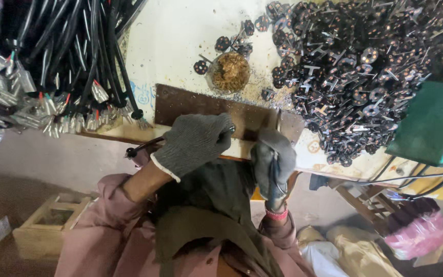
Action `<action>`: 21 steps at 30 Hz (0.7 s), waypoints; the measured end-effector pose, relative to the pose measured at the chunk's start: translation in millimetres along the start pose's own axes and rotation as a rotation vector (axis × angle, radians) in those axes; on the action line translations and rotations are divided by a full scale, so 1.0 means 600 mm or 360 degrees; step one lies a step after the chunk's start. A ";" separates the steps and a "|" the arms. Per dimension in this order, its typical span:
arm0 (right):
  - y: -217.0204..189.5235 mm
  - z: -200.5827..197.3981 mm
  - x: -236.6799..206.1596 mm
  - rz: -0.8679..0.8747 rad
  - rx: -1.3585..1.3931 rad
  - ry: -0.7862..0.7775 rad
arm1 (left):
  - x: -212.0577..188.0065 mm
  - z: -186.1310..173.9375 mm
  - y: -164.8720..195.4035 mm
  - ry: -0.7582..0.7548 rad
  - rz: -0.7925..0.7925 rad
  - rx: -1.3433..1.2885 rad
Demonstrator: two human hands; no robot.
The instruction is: The person, wearing gloves, solders small electronic components with wires at a workbench using a soldering iron, working on one part at a time and setting finished parts onto a large pile of completed assemblies on the bench.
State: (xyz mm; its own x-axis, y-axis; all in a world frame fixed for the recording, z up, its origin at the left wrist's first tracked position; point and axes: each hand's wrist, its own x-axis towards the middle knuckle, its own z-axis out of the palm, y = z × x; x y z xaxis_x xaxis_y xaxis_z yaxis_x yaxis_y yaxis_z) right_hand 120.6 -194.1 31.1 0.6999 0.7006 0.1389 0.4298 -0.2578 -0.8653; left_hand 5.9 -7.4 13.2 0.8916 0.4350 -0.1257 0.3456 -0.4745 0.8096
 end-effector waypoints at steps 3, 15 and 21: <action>0.004 -0.003 0.005 0.0069 0.0434 0.0275 | 0.008 0.001 0.005 -0.0068 -0.0090 -0.0013; 0.040 0.066 0.048 0.0438 0.0699 0.0034 | 0.019 0.002 0.006 -0.0084 -0.0132 -0.0018; 0.022 0.037 -0.001 -0.0077 -0.0133 -0.0168 | 0.017 0.005 0.015 0.0019 -0.0227 -0.0085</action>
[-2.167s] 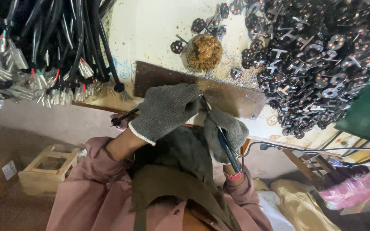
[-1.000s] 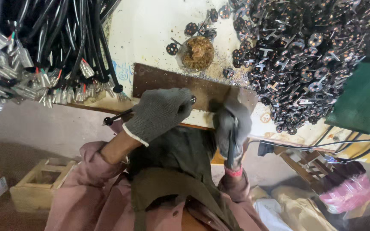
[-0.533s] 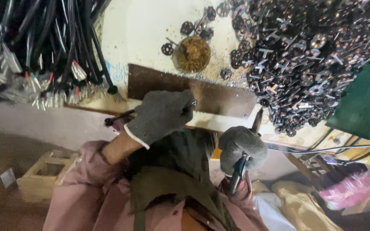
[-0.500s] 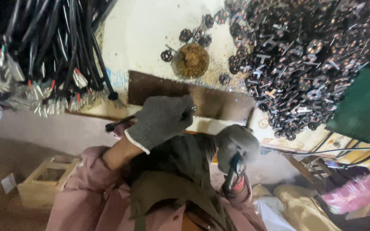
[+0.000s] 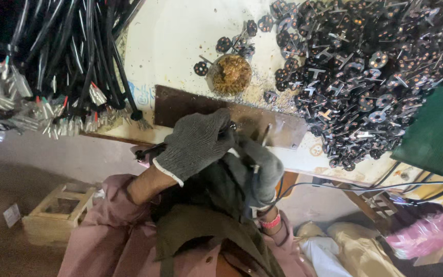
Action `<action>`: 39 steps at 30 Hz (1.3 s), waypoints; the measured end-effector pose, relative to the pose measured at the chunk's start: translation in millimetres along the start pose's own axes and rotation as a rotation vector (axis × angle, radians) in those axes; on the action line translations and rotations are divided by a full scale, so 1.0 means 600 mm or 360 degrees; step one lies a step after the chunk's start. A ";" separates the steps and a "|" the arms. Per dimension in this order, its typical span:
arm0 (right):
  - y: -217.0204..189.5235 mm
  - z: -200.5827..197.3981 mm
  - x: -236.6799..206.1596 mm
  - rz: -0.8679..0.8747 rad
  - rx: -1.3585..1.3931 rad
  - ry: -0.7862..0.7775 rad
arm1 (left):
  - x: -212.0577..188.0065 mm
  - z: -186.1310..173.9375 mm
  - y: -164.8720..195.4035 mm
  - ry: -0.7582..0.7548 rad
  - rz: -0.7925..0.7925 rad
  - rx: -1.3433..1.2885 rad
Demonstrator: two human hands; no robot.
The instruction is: The person, wearing gloves, solders small electronic components with wires at a workbench using a soldering iron, working on one part at a time and setting finished parts onto a large pile of completed assemblies on the bench.
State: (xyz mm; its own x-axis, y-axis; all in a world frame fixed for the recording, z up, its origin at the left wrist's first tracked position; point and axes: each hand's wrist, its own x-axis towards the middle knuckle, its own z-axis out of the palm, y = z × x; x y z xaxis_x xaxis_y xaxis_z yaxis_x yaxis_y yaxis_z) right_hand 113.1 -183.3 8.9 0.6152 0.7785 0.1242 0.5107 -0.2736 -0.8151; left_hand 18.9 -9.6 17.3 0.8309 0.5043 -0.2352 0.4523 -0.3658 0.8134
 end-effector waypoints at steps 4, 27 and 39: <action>-0.011 0.007 -0.045 -0.0008 -0.0049 -0.0151 | -0.009 0.013 0.004 0.0016 -0.0124 -0.0011; 0.031 -0.009 -0.036 0.0996 0.0673 -0.0133 | -0.063 -0.011 -0.012 -0.0050 0.0012 -0.0656; -0.024 -0.027 0.005 0.0500 0.0576 -0.0181 | -0.072 -0.033 -0.006 -0.0179 -0.0168 -0.0733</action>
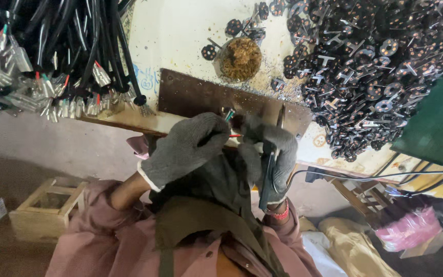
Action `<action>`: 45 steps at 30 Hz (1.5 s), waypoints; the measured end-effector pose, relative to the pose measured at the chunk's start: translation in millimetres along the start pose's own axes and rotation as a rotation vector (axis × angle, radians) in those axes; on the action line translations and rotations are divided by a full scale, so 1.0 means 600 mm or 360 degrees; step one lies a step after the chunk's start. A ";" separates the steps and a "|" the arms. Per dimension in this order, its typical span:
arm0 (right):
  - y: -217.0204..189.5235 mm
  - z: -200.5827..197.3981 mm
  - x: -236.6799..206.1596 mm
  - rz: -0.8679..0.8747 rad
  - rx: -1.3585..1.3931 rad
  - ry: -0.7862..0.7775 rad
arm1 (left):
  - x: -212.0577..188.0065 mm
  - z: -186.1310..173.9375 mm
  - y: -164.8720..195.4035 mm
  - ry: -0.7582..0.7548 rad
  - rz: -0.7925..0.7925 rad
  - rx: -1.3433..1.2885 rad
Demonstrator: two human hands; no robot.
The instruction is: The person, wearing gloves, solders small electronic components with wires at a workbench using a soldering iron, working on one part at a time and setting finished parts onto a large pile of completed assemblies on the bench.
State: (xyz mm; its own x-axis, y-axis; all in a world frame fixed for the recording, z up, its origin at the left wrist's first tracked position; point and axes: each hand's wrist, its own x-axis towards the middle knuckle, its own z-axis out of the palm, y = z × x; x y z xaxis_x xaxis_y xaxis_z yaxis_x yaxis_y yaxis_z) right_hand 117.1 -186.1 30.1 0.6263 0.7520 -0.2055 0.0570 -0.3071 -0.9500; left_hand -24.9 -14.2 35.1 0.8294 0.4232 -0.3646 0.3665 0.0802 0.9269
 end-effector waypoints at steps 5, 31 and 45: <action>0.021 0.013 -0.009 0.0027 0.0134 0.0141 | -0.010 0.017 -0.005 0.0117 0.0388 0.0054; 0.009 0.005 0.042 -0.0531 -0.0790 0.0353 | 0.132 -0.038 0.044 0.0835 0.0460 0.0964; 0.029 -0.001 0.040 -0.0708 -0.0927 0.0014 | 0.005 0.028 -0.002 0.0104 0.0039 0.0286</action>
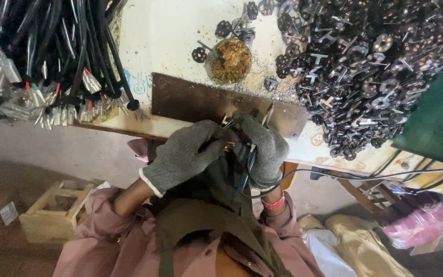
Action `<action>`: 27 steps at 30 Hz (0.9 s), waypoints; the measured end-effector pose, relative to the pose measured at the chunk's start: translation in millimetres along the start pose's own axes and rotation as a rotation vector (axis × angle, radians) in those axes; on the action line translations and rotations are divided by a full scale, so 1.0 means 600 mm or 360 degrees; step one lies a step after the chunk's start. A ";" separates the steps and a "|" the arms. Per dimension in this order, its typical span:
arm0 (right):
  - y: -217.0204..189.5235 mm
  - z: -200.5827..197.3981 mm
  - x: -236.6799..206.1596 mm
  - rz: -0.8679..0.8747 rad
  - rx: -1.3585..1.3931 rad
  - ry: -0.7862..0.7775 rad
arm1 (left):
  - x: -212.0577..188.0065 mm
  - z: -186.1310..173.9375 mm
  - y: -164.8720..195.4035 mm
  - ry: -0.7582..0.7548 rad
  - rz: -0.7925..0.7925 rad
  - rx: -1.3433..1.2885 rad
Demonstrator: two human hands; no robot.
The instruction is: The person, wearing gloves, solders small electronic components with wires at a workbench using a soldering iron, working on one part at a time and setting finished parts onto a large pile of completed assemblies on the bench.
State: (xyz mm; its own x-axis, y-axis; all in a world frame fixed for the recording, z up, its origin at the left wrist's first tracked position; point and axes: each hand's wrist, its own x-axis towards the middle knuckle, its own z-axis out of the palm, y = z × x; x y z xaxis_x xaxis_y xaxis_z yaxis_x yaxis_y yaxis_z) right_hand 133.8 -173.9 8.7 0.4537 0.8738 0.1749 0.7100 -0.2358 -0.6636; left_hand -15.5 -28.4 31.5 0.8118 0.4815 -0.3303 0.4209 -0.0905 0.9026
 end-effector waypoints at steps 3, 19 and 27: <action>-0.008 -0.004 0.002 0.0049 0.0162 -0.0003 | -0.002 -0.005 -0.002 0.0149 0.0173 0.0263; -0.009 0.003 0.006 0.0138 0.0113 0.0049 | 0.024 -0.016 0.005 0.0078 0.0459 -0.0032; -0.027 0.000 0.026 0.0179 0.0204 0.0025 | 0.053 -0.010 -0.002 0.0181 0.0493 0.0699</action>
State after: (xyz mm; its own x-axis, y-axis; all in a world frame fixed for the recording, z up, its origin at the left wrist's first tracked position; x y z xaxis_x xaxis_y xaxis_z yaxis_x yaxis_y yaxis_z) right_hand 129.4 -156.4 22.4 0.5355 0.8380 0.1048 0.5802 -0.2748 -0.7667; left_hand 7.6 -7.7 21.5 0.8861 0.4633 -0.0136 0.3183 -0.5868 0.7445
